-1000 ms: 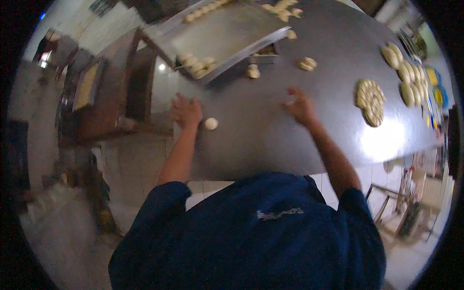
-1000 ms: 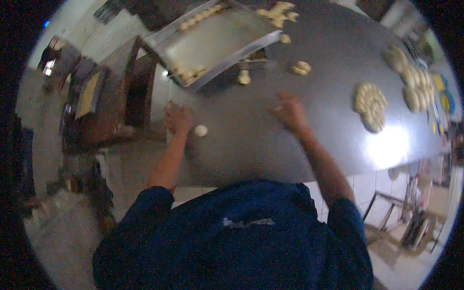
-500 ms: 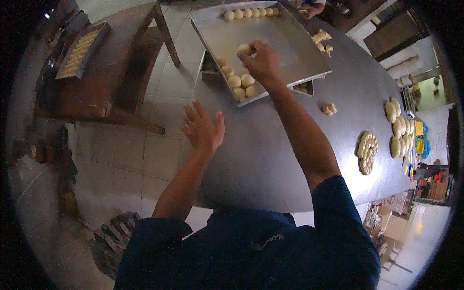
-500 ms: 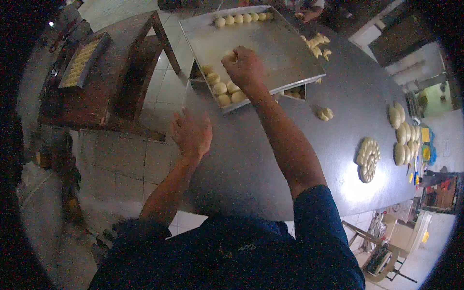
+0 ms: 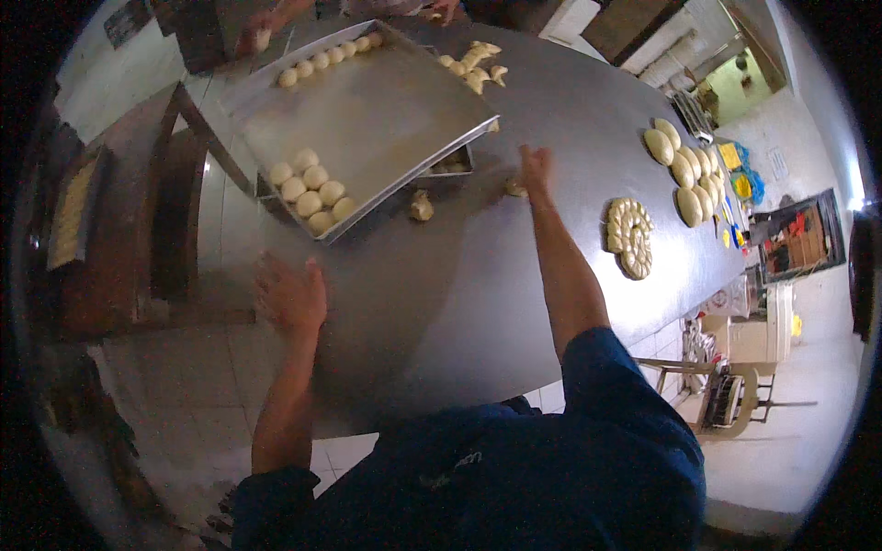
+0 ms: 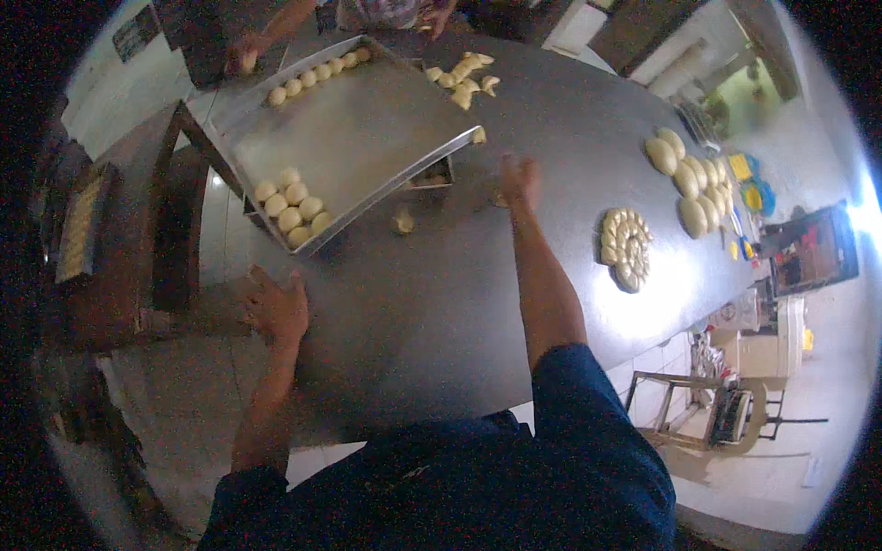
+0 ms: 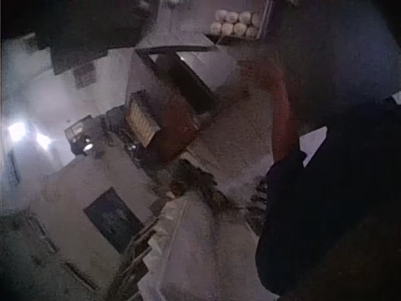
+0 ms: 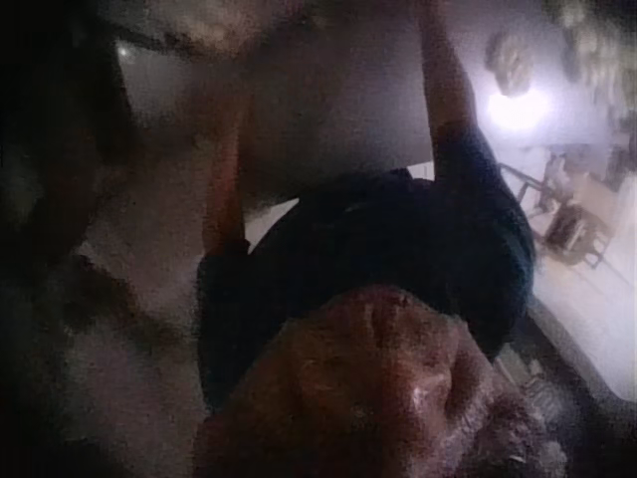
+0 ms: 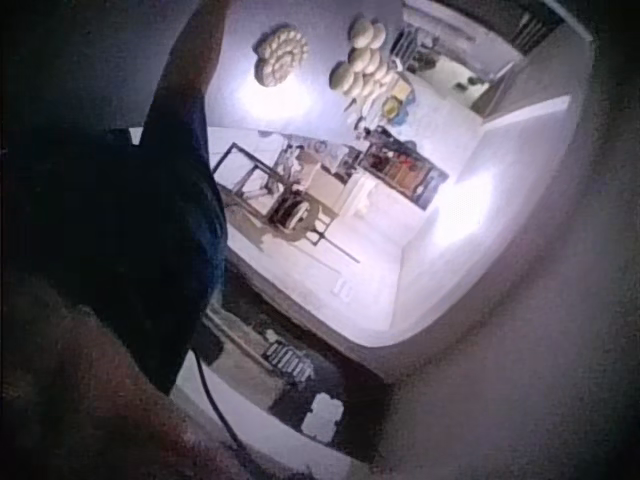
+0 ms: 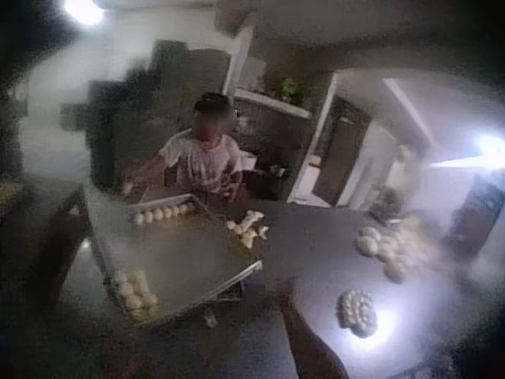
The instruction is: The person shapes dough by hand into small balls and larger braided loaves on a metal table, placing the shaped pieces onto a metal tray.
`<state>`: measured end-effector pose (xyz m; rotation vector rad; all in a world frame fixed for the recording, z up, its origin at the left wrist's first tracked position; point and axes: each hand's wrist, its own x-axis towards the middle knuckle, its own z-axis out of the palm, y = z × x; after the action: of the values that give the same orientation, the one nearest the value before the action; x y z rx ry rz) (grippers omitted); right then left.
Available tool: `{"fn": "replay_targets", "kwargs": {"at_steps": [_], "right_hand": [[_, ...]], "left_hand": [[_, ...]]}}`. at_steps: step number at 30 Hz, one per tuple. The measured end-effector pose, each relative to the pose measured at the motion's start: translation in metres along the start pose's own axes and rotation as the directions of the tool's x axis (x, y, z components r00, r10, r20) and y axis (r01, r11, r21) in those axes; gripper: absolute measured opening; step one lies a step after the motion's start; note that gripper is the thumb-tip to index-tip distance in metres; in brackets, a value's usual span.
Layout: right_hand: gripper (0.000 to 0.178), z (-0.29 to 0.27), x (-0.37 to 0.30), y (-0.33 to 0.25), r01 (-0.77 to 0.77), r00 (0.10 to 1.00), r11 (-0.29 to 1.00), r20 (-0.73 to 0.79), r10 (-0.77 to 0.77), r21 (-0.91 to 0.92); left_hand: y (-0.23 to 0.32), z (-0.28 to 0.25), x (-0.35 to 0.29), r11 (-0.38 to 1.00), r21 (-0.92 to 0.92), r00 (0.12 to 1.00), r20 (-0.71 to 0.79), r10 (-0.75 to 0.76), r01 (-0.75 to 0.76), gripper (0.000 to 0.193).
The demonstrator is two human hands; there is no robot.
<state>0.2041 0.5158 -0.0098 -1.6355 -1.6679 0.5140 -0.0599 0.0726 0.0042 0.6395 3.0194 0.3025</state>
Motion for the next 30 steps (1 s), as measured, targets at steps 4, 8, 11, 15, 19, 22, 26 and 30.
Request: {"fn": "replay_targets", "kwargs": {"at_steps": [4, 8, 11, 15, 19, 22, 26, 30], "right_hand": [[0.030, 0.024, -0.073, 0.020, 0.621, 0.777, 0.749, 0.054, -0.627, -0.233], [0.034, -0.015, -0.088, 0.014, 0.442, 0.893, 0.876, 0.006, -0.449, -0.193], [0.043, -0.043, -0.110, -0.006, 0.147, 0.984, 0.983, 0.121, -0.133, -0.113], [0.058, -0.089, -0.179, 0.031, -0.380, 0.858, 0.762, 0.508, 0.078, 0.524], [0.038, -0.158, -0.268, -0.031, 0.228, 0.860, 0.856, 0.317, -0.401, 0.464], [0.030, -0.181, -0.264, -0.053, 0.582, 0.715, 0.719, 0.182, -0.675, 0.379], [0.030, -0.190, -0.270, -0.074, 0.426, 0.780, 0.814, 0.295, -0.552, 0.396], [0.040, -0.187, -0.287, -0.089, 0.360, 0.792, 0.742, 0.234, -0.563, 0.566]], "left_hand": [[-0.031, 0.023, 0.003, 0.997, 0.058, 0.996, -0.081, -0.040, 0.045, 0.088], [-0.009, 0.000, -0.004, 0.996, 0.066, 0.998, -0.046, -0.051, 0.054, 0.087], [-0.032, 0.017, 0.005, 0.992, 0.115, 0.994, -0.104, -0.033, 0.045, 0.079], [-0.041, 0.063, -0.037, 0.916, -0.172, 0.881, -0.382, 0.278, -0.363, 0.047], [0.137, -0.021, -0.219, 0.206, -0.978, 0.812, 0.153, 0.563, 0.041, 0.056], [0.177, -0.046, -0.205, 0.204, -0.958, 0.905, -0.104, 0.412, -0.203, 0.060], [0.175, -0.059, -0.191, 0.156, -0.984, 0.851, 0.153, 0.502, 0.085, 0.065], [0.178, -0.047, -0.182, -0.012, -0.922, 0.869, 0.361, 0.338, 0.388, 0.068]]}}
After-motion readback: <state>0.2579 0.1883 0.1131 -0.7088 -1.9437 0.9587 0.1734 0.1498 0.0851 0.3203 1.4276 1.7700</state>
